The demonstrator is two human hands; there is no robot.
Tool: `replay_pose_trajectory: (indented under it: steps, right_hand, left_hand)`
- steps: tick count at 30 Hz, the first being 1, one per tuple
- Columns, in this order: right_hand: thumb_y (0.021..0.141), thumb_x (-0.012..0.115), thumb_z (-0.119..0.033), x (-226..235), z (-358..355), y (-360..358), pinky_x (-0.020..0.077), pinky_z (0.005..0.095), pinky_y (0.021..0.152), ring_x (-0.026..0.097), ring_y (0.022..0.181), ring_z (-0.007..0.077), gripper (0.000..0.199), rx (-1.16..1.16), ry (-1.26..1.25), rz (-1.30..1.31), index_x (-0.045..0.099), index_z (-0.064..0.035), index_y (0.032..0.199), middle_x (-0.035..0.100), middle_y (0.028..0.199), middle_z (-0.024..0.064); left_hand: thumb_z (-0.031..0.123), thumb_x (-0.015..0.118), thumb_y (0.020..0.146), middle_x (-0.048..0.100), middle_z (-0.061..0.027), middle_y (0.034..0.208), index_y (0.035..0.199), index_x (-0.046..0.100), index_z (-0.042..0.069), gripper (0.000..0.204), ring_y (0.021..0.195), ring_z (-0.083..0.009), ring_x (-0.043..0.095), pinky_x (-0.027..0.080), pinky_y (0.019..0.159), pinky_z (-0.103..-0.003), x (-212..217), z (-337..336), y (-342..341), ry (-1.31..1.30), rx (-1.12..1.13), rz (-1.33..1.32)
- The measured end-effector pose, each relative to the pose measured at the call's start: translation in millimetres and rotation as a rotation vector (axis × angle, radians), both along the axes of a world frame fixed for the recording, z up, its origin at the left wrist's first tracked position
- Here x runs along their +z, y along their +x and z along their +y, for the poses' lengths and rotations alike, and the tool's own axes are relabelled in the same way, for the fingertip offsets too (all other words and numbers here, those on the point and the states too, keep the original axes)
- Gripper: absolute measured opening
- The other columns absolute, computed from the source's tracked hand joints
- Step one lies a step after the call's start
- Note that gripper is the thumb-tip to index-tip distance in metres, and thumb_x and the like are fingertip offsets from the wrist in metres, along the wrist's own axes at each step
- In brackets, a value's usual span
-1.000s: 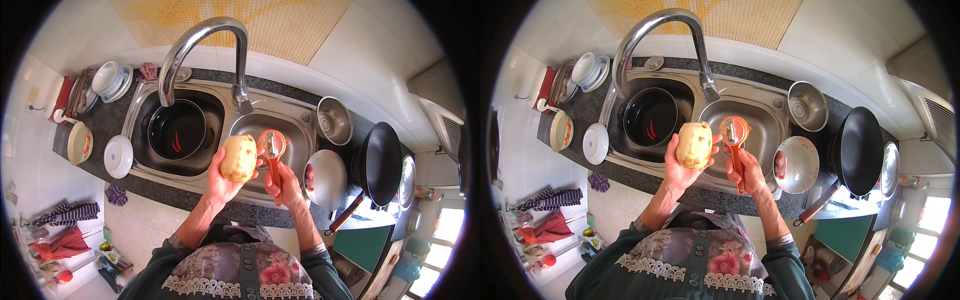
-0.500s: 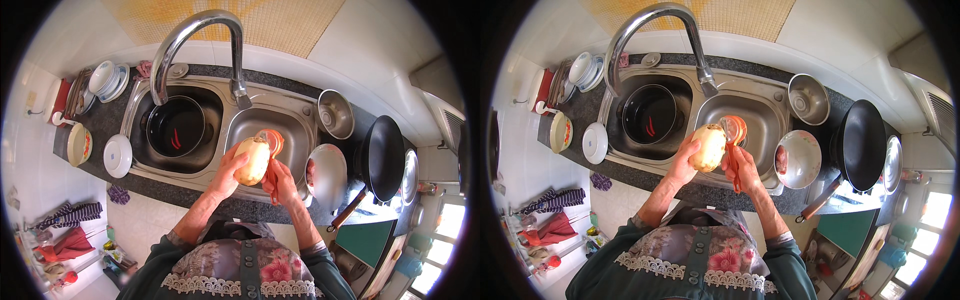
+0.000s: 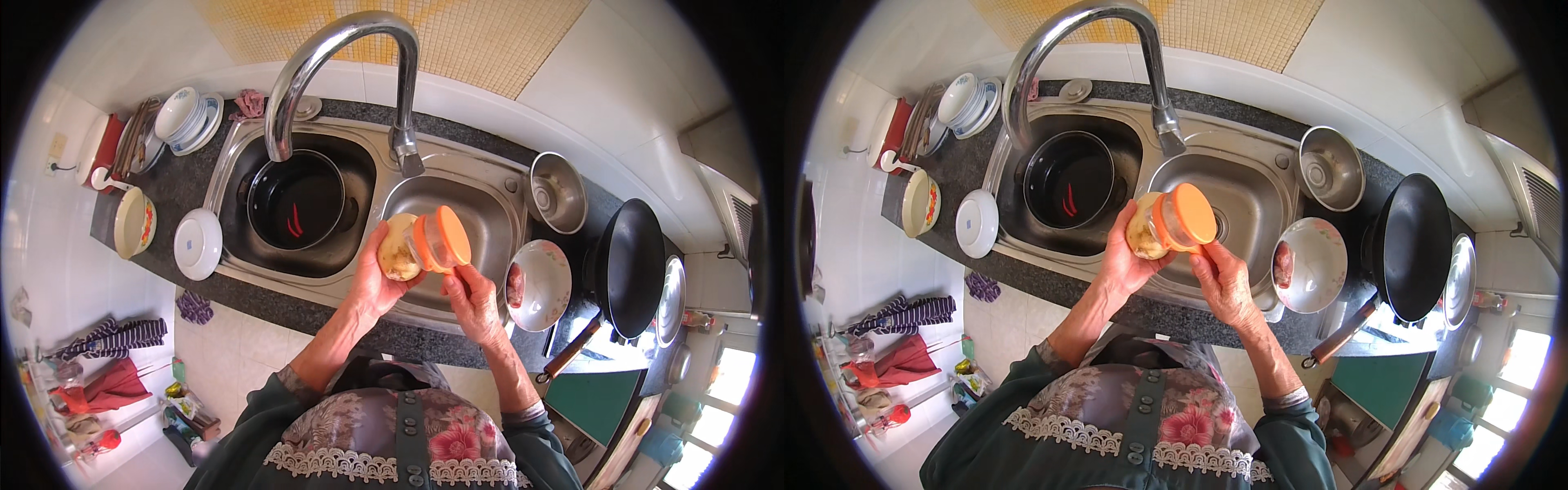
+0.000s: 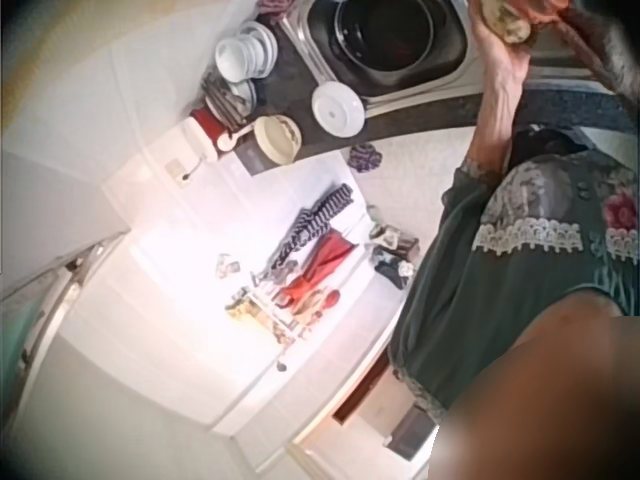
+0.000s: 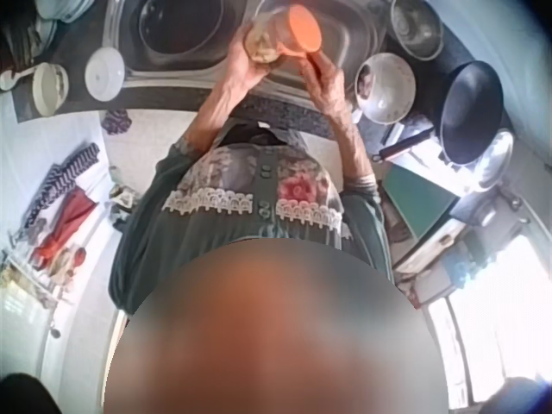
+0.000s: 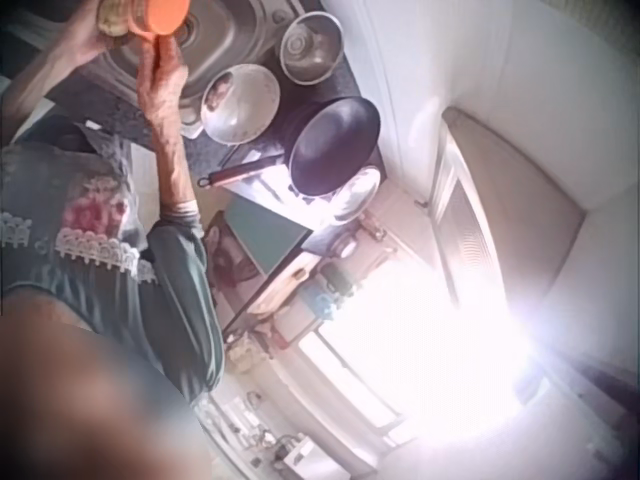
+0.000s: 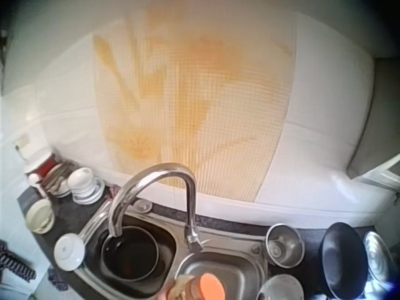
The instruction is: The person retrieves a potato from a plastic bag, places it on a cutting board, then moves to the sink and peels the potato with a handheld peeler. The peels fall into the sink. The person continues peeling until the potato is fully peeled.
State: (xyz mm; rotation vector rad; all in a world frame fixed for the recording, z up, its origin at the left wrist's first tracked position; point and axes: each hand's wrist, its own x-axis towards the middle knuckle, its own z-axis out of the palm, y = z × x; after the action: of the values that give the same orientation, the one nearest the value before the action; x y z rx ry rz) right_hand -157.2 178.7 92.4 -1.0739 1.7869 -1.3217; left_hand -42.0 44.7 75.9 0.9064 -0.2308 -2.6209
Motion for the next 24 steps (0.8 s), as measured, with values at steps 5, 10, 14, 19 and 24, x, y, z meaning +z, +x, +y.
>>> replay_pose_trajectory:
  steps: [5, 10, 14, 19, 24]
  right_hand:
    - [0.084, 0.058, -0.009, 18, -6, 2, 0.0493, 0.0335, 0.064, 0.061, 0.074, 0.0318, 0.025, 0.021, 0.001, 0.314, 0.055, 0.0000, 0.108, 0.061, 0.088, 0.0156]
    - [0.084, 0.058, -0.008, 15, -7, -2, 0.0507, 0.0352, 0.064, 0.062, 0.077, 0.0346, 0.026, 0.022, -0.007, 0.398, 0.055, 0.0003, 0.108, 0.061, 0.092, 0.0172]
    - [0.086, 0.056, -0.012, -11, -10, -23, 0.0502, 0.0360, 0.060, 0.062, 0.075, 0.0340, 0.022, -0.126, 0.136, 0.444, 0.056, -0.0025, 0.106, 0.061, 0.087, 0.0176]
    - [0.091, 0.051, -0.015, -17, -6, -31, 0.0426, 0.0265, 0.056, 0.051, 0.059, 0.0154, 0.023, -0.239, 0.112, 0.311, 0.056, -0.0006, 0.108, 0.056, 0.071, 0.0067]
    - [0.087, 0.056, -0.010, 14, 1, -10, 0.0472, 0.0296, 0.062, 0.059, 0.066, 0.0250, 0.021, -0.008, 0.062, 0.219, 0.056, 0.0022, 0.104, 0.059, 0.081, 0.0156]
  left_hand:
    - [0.054, 0.047, 0.085, 0.058, -0.0020, 0.105, 0.113, 0.054, 0.016, 0.048, 0.092, -0.0162, 0.057, 0.050, 0.073, -0.035, -11, 1, 2, 0.041, -0.026, 0.055]
    - [0.054, 0.049, 0.084, 0.060, -0.0042, 0.102, 0.113, 0.053, 0.015, 0.049, 0.087, -0.0188, 0.059, 0.051, 0.067, -0.033, -19, -1, 3, 0.064, -0.040, 0.052]
    - [0.052, 0.047, 0.086, 0.060, -0.0199, 0.097, 0.117, 0.052, 0.004, 0.057, 0.079, -0.0305, 0.061, 0.054, 0.062, -0.037, -14, -2, 5, 0.154, -0.122, 0.251]
    - [0.052, 0.047, 0.086, 0.060, -0.0210, 0.098, 0.119, 0.050, 0.005, 0.058, 0.080, -0.0303, 0.062, 0.054, 0.064, -0.036, -3, 3, 4, 0.063, -0.166, 0.257]
    - [0.049, 0.045, 0.088, 0.061, -0.0068, 0.105, 0.114, 0.054, 0.011, 0.047, 0.091, -0.0213, 0.061, 0.054, 0.069, -0.038, -9, -2, 0, 0.045, -0.033, 0.077]
